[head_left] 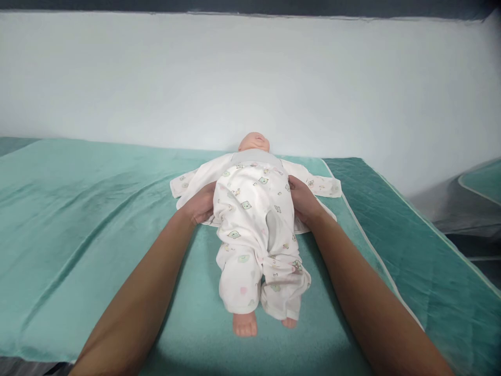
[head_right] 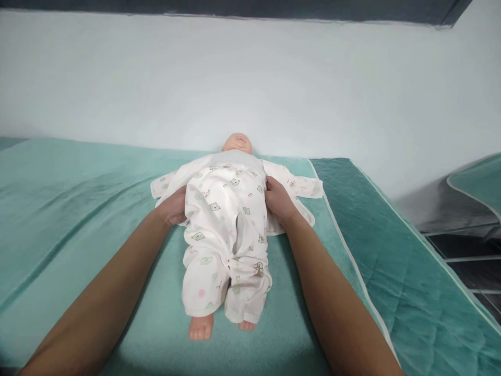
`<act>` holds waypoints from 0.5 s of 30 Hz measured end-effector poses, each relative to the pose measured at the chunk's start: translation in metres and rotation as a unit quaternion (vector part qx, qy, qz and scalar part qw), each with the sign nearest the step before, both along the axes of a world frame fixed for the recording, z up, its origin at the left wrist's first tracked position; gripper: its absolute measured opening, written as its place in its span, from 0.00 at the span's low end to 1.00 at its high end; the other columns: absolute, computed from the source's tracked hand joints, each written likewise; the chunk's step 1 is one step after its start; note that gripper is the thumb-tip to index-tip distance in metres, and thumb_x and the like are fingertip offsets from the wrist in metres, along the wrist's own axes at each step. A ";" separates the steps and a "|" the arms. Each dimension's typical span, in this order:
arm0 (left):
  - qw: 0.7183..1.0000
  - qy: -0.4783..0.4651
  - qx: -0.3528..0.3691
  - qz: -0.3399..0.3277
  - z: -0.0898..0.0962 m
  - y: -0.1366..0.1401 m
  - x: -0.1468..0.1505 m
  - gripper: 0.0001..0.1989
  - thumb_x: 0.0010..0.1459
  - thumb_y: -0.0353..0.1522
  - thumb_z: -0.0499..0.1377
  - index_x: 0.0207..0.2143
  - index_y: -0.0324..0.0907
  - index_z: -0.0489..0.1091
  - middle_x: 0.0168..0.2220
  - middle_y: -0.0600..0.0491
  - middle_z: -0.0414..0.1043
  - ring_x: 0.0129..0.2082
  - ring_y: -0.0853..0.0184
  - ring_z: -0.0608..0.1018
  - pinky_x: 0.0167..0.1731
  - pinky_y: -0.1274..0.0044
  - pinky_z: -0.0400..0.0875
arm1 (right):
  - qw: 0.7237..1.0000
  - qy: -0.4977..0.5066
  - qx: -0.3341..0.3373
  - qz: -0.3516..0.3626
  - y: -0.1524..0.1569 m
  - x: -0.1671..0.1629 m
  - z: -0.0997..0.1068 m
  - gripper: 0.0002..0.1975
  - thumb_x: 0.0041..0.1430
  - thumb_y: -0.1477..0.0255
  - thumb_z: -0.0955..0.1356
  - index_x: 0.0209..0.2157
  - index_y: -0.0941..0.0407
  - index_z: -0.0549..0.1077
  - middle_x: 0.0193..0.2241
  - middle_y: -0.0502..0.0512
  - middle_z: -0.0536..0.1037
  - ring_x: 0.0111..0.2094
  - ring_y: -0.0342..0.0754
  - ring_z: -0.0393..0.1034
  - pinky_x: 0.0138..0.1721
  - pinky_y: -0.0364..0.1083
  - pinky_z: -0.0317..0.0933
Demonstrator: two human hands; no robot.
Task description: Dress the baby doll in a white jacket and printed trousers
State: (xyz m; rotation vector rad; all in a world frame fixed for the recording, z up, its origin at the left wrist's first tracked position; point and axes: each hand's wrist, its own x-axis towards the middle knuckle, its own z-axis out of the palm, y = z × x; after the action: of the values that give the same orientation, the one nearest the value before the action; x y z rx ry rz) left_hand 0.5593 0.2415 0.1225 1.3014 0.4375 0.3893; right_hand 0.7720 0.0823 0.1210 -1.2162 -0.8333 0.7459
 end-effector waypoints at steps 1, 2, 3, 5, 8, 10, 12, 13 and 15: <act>1.000 0.003 0.006 0.006 0.000 0.000 0.000 0.20 0.50 0.30 0.65 0.47 0.42 0.75 0.40 0.47 0.80 0.47 0.56 0.79 0.49 0.66 0.75 | 1.000 0.001 -0.001 -0.001 0.000 0.000 0.000 0.18 0.45 0.69 0.74 0.41 0.54 0.75 0.46 0.56 0.79 0.48 0.56 0.72 0.47 0.53 0.68; 1.000 0.006 0.011 0.013 0.000 -0.001 0.001 0.19 0.50 0.30 0.65 0.46 0.43 0.75 0.39 0.48 0.80 0.46 0.56 0.79 0.48 0.67 0.75 | 1.000 0.003 -0.001 -0.003 0.000 0.000 0.000 0.18 0.45 0.69 0.74 0.41 0.54 0.75 0.46 0.56 0.79 0.48 0.56 0.72 0.48 0.54 0.67; 1.000 0.010 0.015 0.019 0.001 -0.002 0.001 0.18 0.49 0.30 0.65 0.46 0.43 0.76 0.38 0.48 0.80 0.46 0.56 0.79 0.47 0.67 0.75 | 1.000 0.005 -0.001 -0.005 0.001 0.000 0.000 0.17 0.45 0.69 0.74 0.40 0.54 0.75 0.46 0.56 0.79 0.49 0.57 0.72 0.48 0.54 0.67; 0.999 0.016 0.016 0.027 0.004 -0.004 0.002 0.18 0.48 0.30 0.65 0.44 0.43 0.76 0.37 0.49 0.80 0.45 0.56 0.79 0.45 0.68 0.76 | 1.000 0.010 -0.001 -0.009 0.001 0.000 0.000 0.17 0.45 0.69 0.74 0.40 0.53 0.75 0.46 0.55 0.80 0.49 0.57 0.71 0.48 0.55 0.67; 0.999 0.020 0.007 0.038 0.008 -0.009 0.006 0.17 0.45 0.30 0.66 0.41 0.42 0.76 0.34 0.49 0.79 0.43 0.56 0.79 0.43 0.69 0.75 | 1.000 0.021 0.002 -0.014 0.001 -0.001 0.000 0.18 0.44 0.69 0.74 0.40 0.53 0.76 0.46 0.55 0.79 0.50 0.58 0.71 0.49 0.55 0.67; 0.998 0.015 0.008 0.061 0.009 -0.013 0.009 0.15 0.44 0.31 0.67 0.38 0.41 0.76 0.32 0.49 0.78 0.42 0.56 0.79 0.42 0.69 0.75 | 1.000 0.026 0.009 -0.013 0.002 -0.001 0.000 0.18 0.44 0.69 0.74 0.40 0.53 0.76 0.47 0.56 0.79 0.51 0.58 0.71 0.49 0.55 0.67; 0.996 0.005 0.008 0.091 0.008 -0.015 0.012 0.12 0.45 0.33 0.66 0.34 0.39 0.75 0.31 0.49 0.77 0.41 0.57 0.78 0.42 0.69 0.74 | 0.999 0.029 0.015 -0.007 0.002 -0.001 -0.001 0.18 0.44 0.69 0.74 0.40 0.53 0.77 0.48 0.55 0.79 0.51 0.58 0.71 0.49 0.55 0.67; 0.994 -0.001 0.004 0.107 0.007 -0.017 0.014 0.11 0.46 0.35 0.65 0.33 0.39 0.75 0.30 0.49 0.77 0.40 0.57 0.78 0.42 0.69 0.73 | 0.999 0.030 0.018 -0.003 0.003 0.000 -0.001 0.18 0.44 0.69 0.74 0.40 0.53 0.77 0.48 0.55 0.79 0.51 0.58 0.71 0.49 0.55 0.67; 0.991 -0.005 -0.014 0.136 0.006 -0.019 0.016 0.10 0.49 0.36 0.63 0.31 0.38 0.73 0.29 0.49 0.76 0.40 0.58 0.77 0.41 0.69 0.72 | 0.999 0.031 0.019 0.003 0.003 0.001 -0.003 0.19 0.44 0.69 0.74 0.41 0.52 0.77 0.47 0.54 0.79 0.51 0.57 0.71 0.49 0.55 0.67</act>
State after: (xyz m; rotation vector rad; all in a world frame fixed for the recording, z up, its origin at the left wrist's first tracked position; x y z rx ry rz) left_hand 0.5756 0.2228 0.1284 1.2149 0.6126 0.6148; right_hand 0.7733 0.0857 0.1179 -1.1520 -0.7973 0.7645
